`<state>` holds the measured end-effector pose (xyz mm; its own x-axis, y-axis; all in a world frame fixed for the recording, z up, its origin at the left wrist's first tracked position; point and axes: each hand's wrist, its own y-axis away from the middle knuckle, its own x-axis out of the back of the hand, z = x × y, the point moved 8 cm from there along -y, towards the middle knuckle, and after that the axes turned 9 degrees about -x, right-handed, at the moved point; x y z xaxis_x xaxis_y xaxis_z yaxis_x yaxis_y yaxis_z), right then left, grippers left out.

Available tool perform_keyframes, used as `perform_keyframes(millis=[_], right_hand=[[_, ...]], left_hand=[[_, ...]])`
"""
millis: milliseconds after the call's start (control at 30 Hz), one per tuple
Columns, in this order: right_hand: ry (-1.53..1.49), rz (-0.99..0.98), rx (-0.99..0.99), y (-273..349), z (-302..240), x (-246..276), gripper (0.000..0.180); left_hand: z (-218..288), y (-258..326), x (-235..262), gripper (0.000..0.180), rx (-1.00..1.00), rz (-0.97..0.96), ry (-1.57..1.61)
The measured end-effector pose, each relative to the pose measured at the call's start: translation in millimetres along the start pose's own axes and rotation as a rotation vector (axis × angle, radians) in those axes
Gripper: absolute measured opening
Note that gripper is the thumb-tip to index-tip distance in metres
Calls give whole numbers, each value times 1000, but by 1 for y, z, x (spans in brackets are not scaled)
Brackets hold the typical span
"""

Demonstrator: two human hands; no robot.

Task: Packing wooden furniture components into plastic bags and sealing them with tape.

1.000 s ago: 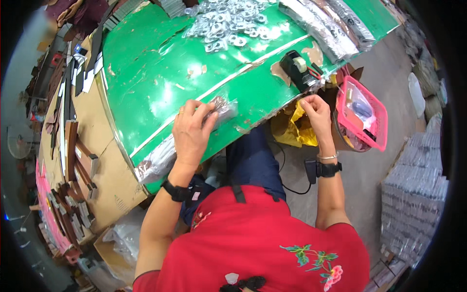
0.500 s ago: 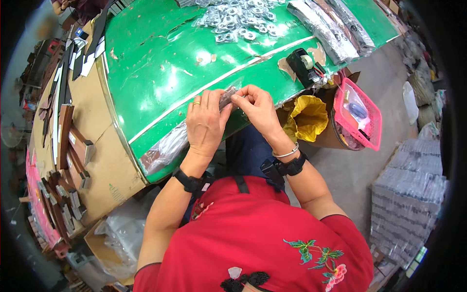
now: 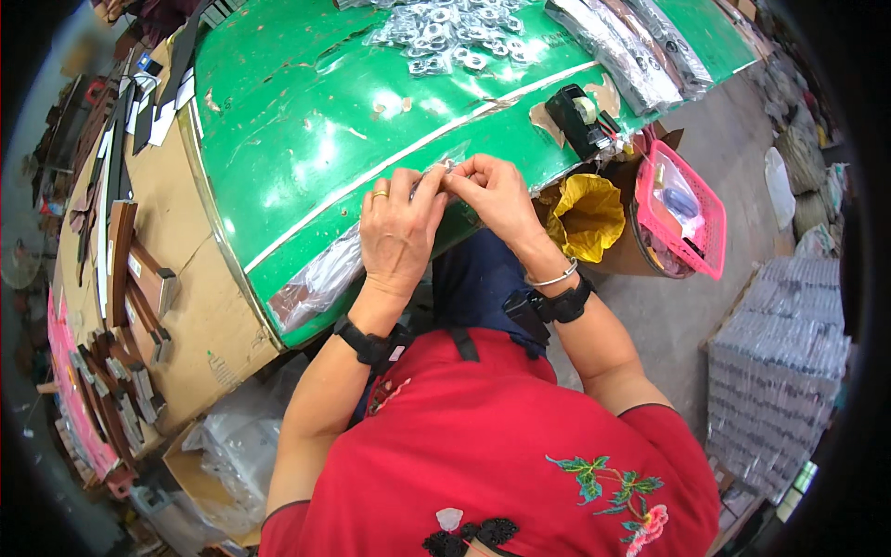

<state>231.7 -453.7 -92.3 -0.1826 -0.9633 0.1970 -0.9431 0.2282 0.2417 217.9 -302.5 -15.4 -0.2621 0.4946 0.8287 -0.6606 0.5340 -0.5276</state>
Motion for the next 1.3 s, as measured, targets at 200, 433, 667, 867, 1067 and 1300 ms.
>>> perform_keyframes(millis=[200, 433, 667, 867, 1067, 1300], right_hand=[[167, -108, -54, 15, -31, 5, 25], [-274, -247, -262, 27, -2, 5, 35], [-278, -138, -159, 27, 26, -1, 22], [139, 198, 90, 29, 4, -1, 21], [334, 287, 396, 16, -23, -4, 26], [319, 190, 405, 12, -28, 18, 33]], left_hand=[[-4, -1, -2, 31, -22, -4, -18], [-12, -5, -6, 23, -19, -29, 12], [-16, -10, -6, 22, 4, -46, 46], [-25, -16, -11, 19, 28, -49, 141], [-76, -27, -20, 18, 167, -133, 358], [-131, -30, -33, 30, 85, -266, 79]])
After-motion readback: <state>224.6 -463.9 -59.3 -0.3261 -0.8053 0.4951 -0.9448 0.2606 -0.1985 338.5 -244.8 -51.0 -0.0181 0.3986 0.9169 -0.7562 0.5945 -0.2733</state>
